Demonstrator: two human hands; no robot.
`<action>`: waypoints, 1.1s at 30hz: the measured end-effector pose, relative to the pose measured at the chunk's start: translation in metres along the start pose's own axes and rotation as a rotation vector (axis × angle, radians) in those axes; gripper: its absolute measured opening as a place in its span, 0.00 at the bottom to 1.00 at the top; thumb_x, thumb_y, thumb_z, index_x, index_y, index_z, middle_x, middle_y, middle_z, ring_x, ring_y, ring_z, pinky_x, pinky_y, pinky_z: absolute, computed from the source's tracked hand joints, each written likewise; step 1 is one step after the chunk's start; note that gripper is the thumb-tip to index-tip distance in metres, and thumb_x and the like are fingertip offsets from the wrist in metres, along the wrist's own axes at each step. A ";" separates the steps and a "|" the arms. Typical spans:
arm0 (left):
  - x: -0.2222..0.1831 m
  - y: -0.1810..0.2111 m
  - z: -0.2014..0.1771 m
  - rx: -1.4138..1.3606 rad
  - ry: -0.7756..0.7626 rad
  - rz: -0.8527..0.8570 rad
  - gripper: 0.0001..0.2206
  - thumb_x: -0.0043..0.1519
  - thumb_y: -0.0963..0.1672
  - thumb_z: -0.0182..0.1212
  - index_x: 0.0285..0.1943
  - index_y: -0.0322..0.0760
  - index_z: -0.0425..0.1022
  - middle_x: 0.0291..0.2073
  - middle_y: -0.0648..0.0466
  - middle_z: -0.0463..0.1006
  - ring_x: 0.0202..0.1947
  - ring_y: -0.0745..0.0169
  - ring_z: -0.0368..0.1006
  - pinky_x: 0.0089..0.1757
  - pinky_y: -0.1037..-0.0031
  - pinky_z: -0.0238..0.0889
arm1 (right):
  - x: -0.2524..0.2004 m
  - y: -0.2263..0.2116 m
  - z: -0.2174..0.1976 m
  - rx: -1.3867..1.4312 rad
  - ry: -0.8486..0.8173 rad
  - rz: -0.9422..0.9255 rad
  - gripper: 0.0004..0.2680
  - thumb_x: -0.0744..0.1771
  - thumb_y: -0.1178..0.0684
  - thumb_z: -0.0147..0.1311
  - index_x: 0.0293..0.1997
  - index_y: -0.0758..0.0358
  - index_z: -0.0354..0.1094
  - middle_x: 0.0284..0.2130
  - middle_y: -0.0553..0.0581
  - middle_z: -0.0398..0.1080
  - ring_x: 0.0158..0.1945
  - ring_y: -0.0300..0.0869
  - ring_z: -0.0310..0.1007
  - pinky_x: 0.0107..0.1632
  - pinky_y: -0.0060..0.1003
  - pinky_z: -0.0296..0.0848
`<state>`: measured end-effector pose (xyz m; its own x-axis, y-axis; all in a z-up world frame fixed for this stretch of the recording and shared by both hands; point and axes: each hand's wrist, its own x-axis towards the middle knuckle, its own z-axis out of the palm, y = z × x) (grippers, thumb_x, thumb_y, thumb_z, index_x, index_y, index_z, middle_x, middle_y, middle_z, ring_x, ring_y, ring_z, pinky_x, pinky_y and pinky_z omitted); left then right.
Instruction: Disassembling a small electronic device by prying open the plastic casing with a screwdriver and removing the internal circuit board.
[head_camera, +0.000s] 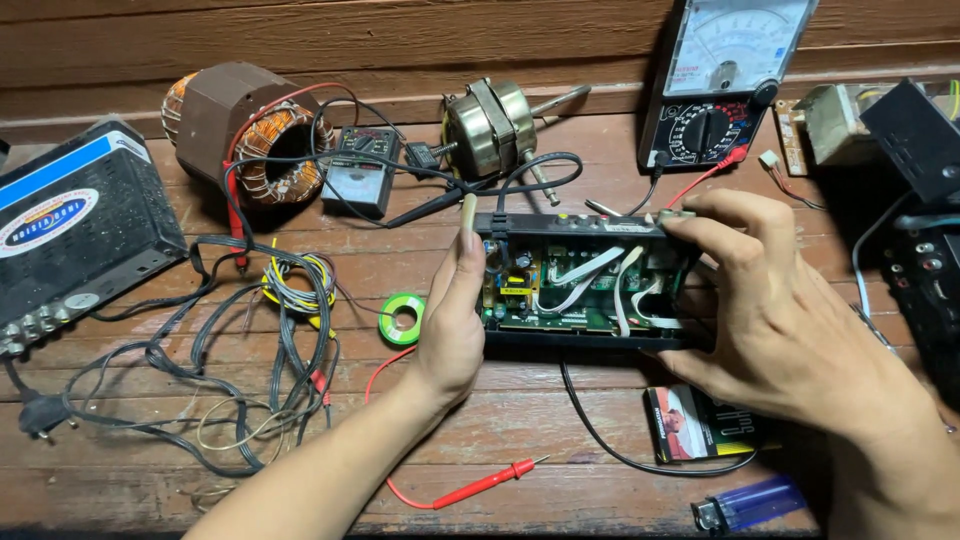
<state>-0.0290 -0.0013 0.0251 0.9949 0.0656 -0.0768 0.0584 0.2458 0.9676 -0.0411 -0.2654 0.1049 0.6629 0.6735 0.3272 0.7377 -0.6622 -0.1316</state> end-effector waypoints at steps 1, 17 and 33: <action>0.000 -0.006 -0.004 0.076 -0.002 0.050 0.30 0.68 0.52 0.41 0.76 0.29 0.53 0.77 0.46 0.53 0.77 0.62 0.44 0.71 0.73 0.35 | -0.001 -0.001 0.001 -0.008 0.046 -0.037 0.34 0.63 0.42 0.60 0.70 0.73 0.42 0.61 0.77 0.50 0.66 0.64 0.57 0.63 0.51 0.69; 0.003 -0.024 -0.012 0.077 -0.041 0.261 0.27 0.72 0.47 0.40 0.75 0.20 0.51 0.75 0.41 0.54 0.76 0.58 0.47 0.71 0.72 0.38 | -0.006 -0.004 0.006 -0.050 0.129 -0.077 0.30 0.64 0.53 0.62 0.70 0.68 0.42 0.63 0.73 0.45 0.65 0.61 0.55 0.62 0.48 0.73; 0.010 -0.003 0.000 -0.377 -0.055 0.047 0.28 0.69 0.47 0.46 0.77 0.29 0.49 0.77 0.49 0.51 0.77 0.66 0.44 0.71 0.73 0.36 | 0.005 0.003 -0.003 0.062 0.081 0.025 0.37 0.59 0.37 0.62 0.70 0.72 0.52 0.60 0.76 0.56 0.66 0.63 0.59 0.68 0.54 0.64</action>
<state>-0.0195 -0.0015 0.0212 0.9993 0.0358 -0.0113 -0.0117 0.5827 0.8126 -0.0364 -0.2649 0.1090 0.6707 0.6262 0.3975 0.7290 -0.6555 -0.1972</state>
